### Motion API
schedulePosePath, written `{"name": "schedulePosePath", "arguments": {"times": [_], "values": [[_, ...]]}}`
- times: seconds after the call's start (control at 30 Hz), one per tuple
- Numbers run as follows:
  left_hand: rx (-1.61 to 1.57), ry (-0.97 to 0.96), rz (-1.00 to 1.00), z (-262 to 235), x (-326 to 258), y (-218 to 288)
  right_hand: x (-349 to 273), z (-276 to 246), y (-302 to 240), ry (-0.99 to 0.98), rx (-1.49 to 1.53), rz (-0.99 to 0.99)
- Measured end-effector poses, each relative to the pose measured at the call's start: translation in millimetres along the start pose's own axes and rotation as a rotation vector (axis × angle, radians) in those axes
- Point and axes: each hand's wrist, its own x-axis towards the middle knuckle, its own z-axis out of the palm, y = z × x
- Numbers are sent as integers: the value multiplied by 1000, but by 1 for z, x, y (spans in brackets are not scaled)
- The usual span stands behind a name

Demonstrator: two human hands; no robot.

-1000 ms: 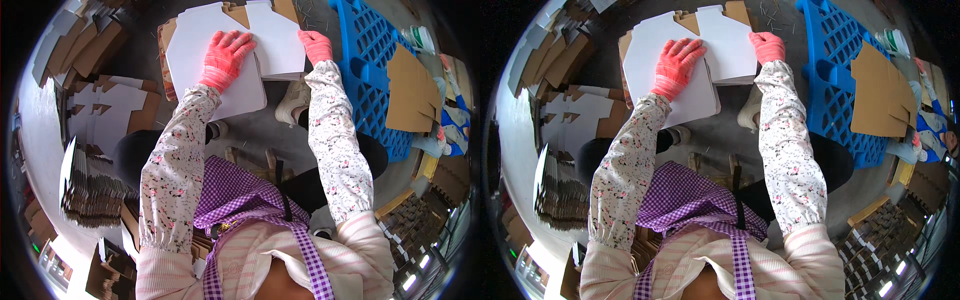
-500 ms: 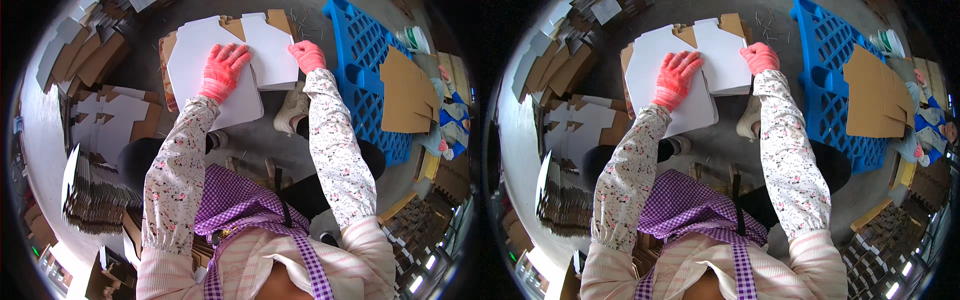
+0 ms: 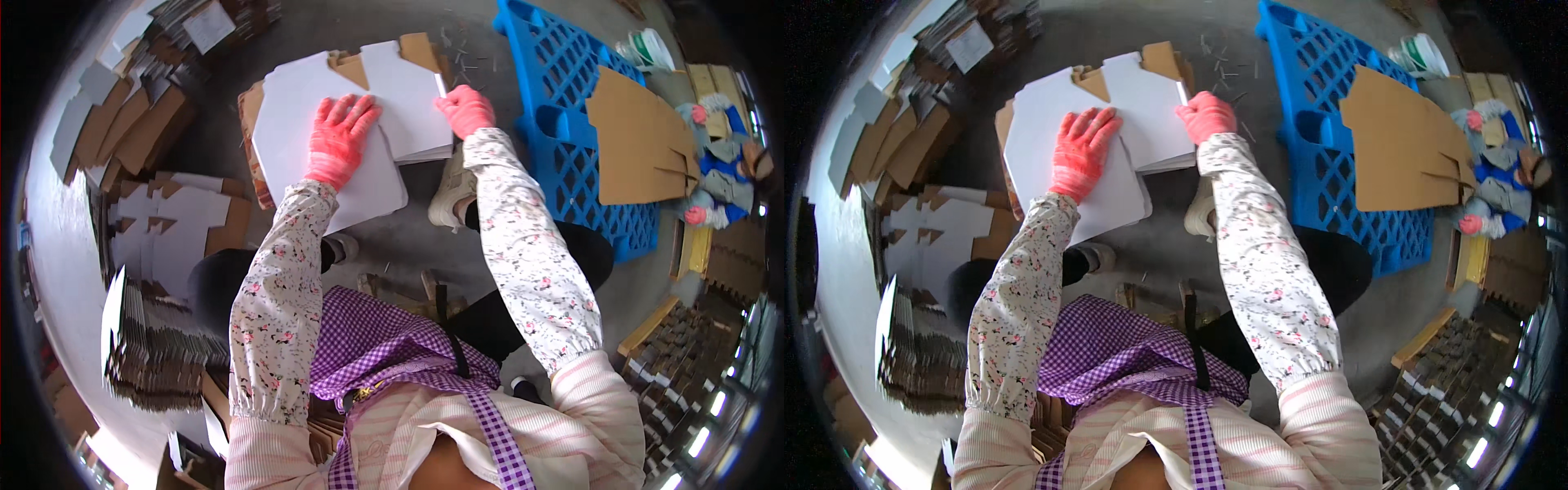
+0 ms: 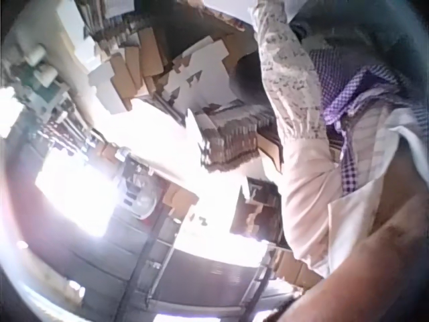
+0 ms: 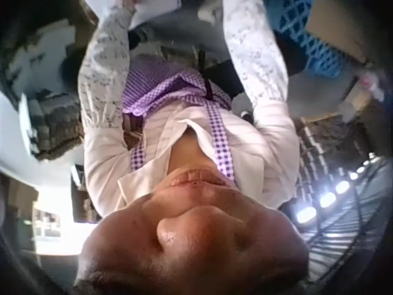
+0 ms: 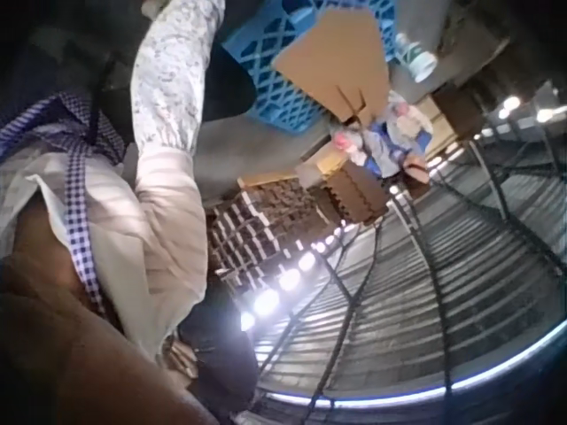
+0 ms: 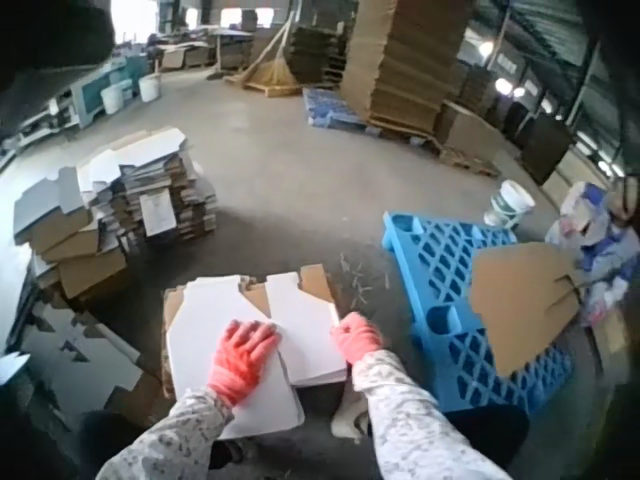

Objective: The person picks up white and brown cardboard pieces, aligns them on a wooden stool, and stacks the assembled units onto a blue plastic pallet.

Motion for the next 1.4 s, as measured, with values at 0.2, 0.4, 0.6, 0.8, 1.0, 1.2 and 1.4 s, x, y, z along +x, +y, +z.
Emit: {"name": "schedulePosePath", "arguments": {"times": [0.2,0.4,0.6,0.8,1.0,1.2,1.4], "values": [[-15,46,-18,0,-9,-10,-20,-59,13,283,-245,-325],[-3,-2,-18,-1,1,-4,-80,-164,123,379,-760,360],[-10,6,-19,13,-2,-5,-93,-200,187,119,-979,221],[-78,60,-33,8,-9,-14,-128,-360,56,612,-214,-172],[-92,34,-38,7,1,-13,-159,-268,-13,424,103,-371],[-65,40,-675,13,-21,-87,-137,-56,-68,125,722,-269],[-1085,332,-1213,0,-59,-110,-134,49,-68,61,594,-245]]}}
